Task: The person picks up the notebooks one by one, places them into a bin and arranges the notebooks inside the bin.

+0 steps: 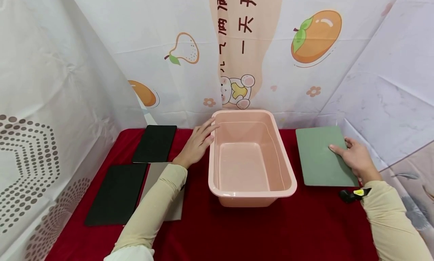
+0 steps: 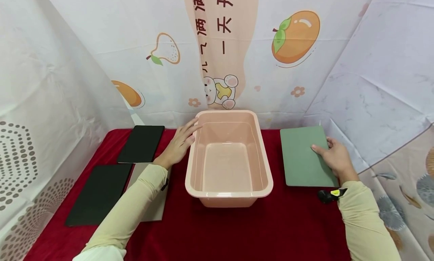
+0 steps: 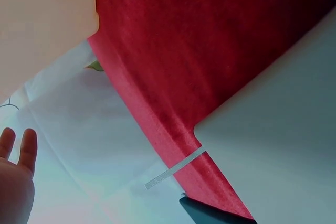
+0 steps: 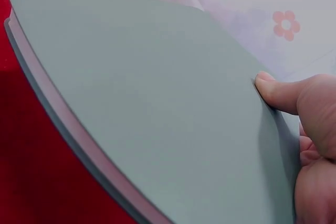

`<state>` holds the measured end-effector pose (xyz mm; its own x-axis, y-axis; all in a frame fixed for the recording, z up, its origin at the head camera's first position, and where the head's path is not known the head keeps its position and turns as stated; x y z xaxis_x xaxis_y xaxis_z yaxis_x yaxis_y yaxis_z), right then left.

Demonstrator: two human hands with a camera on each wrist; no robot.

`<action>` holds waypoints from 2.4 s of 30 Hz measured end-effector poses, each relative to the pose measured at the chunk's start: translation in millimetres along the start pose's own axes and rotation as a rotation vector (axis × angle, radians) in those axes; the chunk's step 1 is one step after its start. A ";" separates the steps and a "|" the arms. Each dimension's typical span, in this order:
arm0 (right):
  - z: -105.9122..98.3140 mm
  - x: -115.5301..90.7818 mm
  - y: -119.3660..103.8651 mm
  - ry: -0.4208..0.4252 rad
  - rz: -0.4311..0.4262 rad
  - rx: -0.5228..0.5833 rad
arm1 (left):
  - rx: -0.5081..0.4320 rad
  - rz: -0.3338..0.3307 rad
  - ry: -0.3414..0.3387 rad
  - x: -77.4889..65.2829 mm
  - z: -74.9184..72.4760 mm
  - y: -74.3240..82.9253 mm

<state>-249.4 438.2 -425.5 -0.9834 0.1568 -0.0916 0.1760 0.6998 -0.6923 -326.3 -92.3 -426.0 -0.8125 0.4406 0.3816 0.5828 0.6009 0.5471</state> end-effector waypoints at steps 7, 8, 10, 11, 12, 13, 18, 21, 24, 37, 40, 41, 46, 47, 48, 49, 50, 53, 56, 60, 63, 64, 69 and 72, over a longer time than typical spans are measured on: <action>-9.4 0.3 -11.7 -0.003 -0.016 -0.007 | -0.017 0.013 0.010 -0.7 0.5 0.2; -11.0 0.1 -13.2 -0.004 -0.017 -0.006 | -0.018 0.014 0.009 -0.5 1.1 0.1; -14.6 -0.6 -15.4 -0.008 -0.013 -0.001 | -0.021 0.019 0.010 0.2 2.7 0.3; -16.7 -1.2 -16.4 -0.007 -0.012 -0.002 | -0.023 0.022 0.010 0.9 3.8 0.2; -18.3 -1.5 -17.3 -0.003 -0.010 0.002 | -0.026 0.026 0.011 1.4 4.7 0.4; -19.3 -1.4 -18.5 -0.004 -0.009 0.003 | -0.030 0.028 0.014 1.5 4.8 0.7; -22.7 1.1 -27.7 0.014 -0.027 -0.015 | -0.052 0.020 0.030 -0.1 2.2 1.4; -24.8 2.2 -32.9 0.010 -0.027 0.004 | -0.053 0.010 0.024 -1.4 1.6 1.1; -28.4 1.4 -36.2 0.007 -0.022 0.025 | -0.053 0.010 0.018 -0.1 2.2 1.5; -41.9 3.9 -61.1 -0.016 -0.048 -0.002 | -0.049 0.041 0.030 0.1 4.2 -0.2; -46.7 3.7 -64.9 -0.024 -0.042 -0.005 | -0.052 0.044 0.024 1.1 5.4 0.1; -48.4 3.8 -66.5 -0.025 -0.041 -0.009 | -0.054 0.047 0.023 1.7 5.2 1.1; -53.2 4.9 -76.5 -0.032 -0.045 0.000 | -0.047 0.062 0.029 3.4 1.5 2.9; -52.8 5.2 -77.9 -0.036 -0.046 0.006 | -0.046 0.065 0.031 2.9 0.8 3.3; -52.3 5.3 -79.0 -0.038 -0.045 0.014 | -0.045 0.066 0.030 2.4 0.3 3.3; -51.7 5.5 -79.7 -0.041 -0.045 0.020 | -0.044 0.062 0.028 1.8 0.1 3.1; -50.9 5.8 -80.4 -0.041 -0.044 0.024 | -0.045 0.060 0.027 1.4 0.1 3.0; -47.8 6.8 -83.4 -0.035 -0.040 0.037 | -0.041 0.058 0.028 0.5 0.8 2.4; -45.5 7.9 -87.8 -0.034 -0.044 0.044 | -0.038 0.059 0.034 1.0 1.3 2.0; -46.0 8.8 -94.4 -0.041 -0.044 0.024 | -0.044 0.052 0.030 0.8 2.3 1.8; -47.9 8.7 -99.9 -0.047 -0.042 0.000 | -0.049 0.040 0.022 0.4 2.5 1.4; -48.3 8.6 -102.1 -0.049 -0.043 -0.004 | -0.051 0.037 0.021 0.6 2.3 1.4; -49.3 8.9 -114.6 -0.048 -0.053 -0.028 | -0.056 0.025 0.017 1.0 1.4 0.6; -48.1 10.3 -122.8 -0.041 -0.063 -0.039 | -0.048 0.017 0.015 0.5 1.1 -0.4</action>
<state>-279.0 387.5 -307.0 -0.9934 0.0835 -0.0785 0.1146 0.7344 -0.6690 -326.9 -91.7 -426.8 -0.8028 0.4402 0.4022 0.5957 0.5604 0.5754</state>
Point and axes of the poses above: each hand's wrist, its own x-axis towards the middle knuckle, its own z-axis out of the palm, y = z × x, the point moved 5 cm from there along x, towards the middle knuckle, and after that the axes turned 2 degrees about -z, right-handed, at the moved point
